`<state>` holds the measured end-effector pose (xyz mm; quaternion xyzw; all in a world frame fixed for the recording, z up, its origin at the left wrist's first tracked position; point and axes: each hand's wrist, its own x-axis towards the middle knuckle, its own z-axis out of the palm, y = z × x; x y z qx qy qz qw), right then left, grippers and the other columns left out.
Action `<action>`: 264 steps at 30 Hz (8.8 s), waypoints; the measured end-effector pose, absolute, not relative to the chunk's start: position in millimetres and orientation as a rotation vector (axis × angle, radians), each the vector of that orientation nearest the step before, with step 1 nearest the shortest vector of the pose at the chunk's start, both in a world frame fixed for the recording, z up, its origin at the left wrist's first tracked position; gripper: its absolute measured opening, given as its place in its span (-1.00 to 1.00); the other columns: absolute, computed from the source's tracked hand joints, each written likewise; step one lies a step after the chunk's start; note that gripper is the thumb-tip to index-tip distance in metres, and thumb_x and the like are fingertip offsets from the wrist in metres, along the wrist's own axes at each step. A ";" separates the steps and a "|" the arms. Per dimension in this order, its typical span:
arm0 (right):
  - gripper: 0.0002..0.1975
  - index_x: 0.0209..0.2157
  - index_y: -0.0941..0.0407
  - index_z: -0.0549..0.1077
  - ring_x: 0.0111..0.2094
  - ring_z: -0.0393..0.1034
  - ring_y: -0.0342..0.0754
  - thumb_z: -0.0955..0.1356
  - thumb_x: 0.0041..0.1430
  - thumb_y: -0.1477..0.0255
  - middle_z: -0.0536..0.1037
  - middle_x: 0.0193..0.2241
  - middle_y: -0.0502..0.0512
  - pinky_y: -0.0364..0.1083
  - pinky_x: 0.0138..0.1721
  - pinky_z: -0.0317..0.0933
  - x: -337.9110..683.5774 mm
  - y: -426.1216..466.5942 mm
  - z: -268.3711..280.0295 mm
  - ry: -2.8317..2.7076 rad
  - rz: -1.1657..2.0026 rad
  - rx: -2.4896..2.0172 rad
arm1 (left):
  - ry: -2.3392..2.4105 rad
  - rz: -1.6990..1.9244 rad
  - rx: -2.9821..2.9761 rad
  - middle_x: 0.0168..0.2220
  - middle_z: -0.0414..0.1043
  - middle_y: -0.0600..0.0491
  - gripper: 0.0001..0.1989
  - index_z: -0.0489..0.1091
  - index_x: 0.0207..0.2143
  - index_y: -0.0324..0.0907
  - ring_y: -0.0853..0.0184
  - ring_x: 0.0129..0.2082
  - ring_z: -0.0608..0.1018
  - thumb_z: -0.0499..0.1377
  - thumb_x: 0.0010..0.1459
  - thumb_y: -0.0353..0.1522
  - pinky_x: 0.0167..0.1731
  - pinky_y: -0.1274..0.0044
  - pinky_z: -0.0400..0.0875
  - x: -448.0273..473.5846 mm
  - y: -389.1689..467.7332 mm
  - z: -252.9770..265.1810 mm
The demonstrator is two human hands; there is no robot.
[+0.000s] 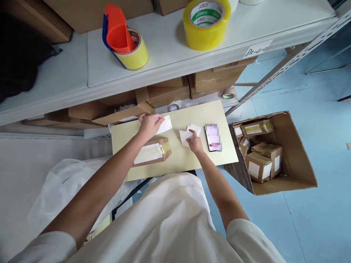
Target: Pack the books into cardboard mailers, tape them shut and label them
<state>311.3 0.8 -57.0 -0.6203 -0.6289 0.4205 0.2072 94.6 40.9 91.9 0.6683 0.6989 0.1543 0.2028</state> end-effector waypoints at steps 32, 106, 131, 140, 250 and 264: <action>-0.80 -0.13 0.03 0.44 -0.09 0.45 0.01 0.35 0.18 0.40 0.55 -0.13 0.13 0.04 -0.06 0.32 176.6 -158.7 118.3 -1.993 0.641 -1.031 | 1.011 1.310 0.540 -0.38 0.52 0.05 -0.68 0.48 -0.29 -0.20 0.41 -0.34 0.53 0.37 -0.09 -0.24 -0.17 0.49 0.41 29.3 -189.1 107.5; -0.85 -0.34 0.07 0.54 -0.21 0.50 0.01 0.39 0.11 0.29 0.61 -0.27 0.10 0.02 -0.15 0.39 164.1 -177.9 124.5 -1.322 1.466 -1.175 | 1.158 1.142 1.291 -0.41 0.27 0.07 -0.78 0.24 -0.42 -0.14 0.39 -0.43 0.34 0.03 0.23 -0.21 -0.38 0.55 0.28 9.5 -202.6 119.0; -0.72 -0.42 0.11 0.45 -0.40 0.49 -0.13 0.47 -0.04 0.21 0.55 -0.51 -0.01 -0.09 -0.26 0.39 227.8 -108.7 100.0 -0.923 1.595 -1.305 | 1.894 1.152 1.253 -0.66 0.39 0.18 -0.90 0.25 -0.43 -0.13 0.43 -0.64 0.47 0.06 0.13 -0.32 -0.53 0.61 0.31 -88.9 -119.7 104.3; -0.76 -0.36 0.12 0.46 -0.34 0.52 -0.11 0.45 0.03 0.25 0.58 -0.46 0.01 -0.03 -0.16 0.40 223.3 -113.9 95.1 -0.846 1.365 -1.382 | 2.223 1.112 1.245 -0.51 0.47 0.09 -0.89 0.33 -0.43 -0.16 0.38 -0.51 0.55 0.03 0.12 -0.40 -0.43 0.58 0.38 -198.4 17.6 71.9; -0.46 0.12 0.11 0.30 -0.05 0.41 0.05 0.29 0.14 0.18 0.44 0.05 0.22 0.07 -0.03 0.32 201.4 -104.6 12.0 -1.445 1.426 -1.562 | 1.818 0.980 1.043 -0.11 0.43 -0.06 -0.54 0.30 0.06 -0.15 0.27 -0.17 0.48 0.08 0.17 -0.14 -0.14 0.43 0.37 -34.8 -168.6 13.7; -0.59 -0.07 0.07 0.34 -0.18 0.34 -0.04 0.36 0.08 0.17 0.43 -0.16 0.11 -0.08 -0.27 0.32 377.0 -170.9 92.1 -1.004 1.128 -1.504 | 1.653 0.721 1.553 -0.10 0.25 -0.08 -0.39 0.16 0.21 -0.12 0.20 -0.03 0.40 0.09 0.14 -0.12 -0.15 0.41 0.44 122.2 -131.2 118.0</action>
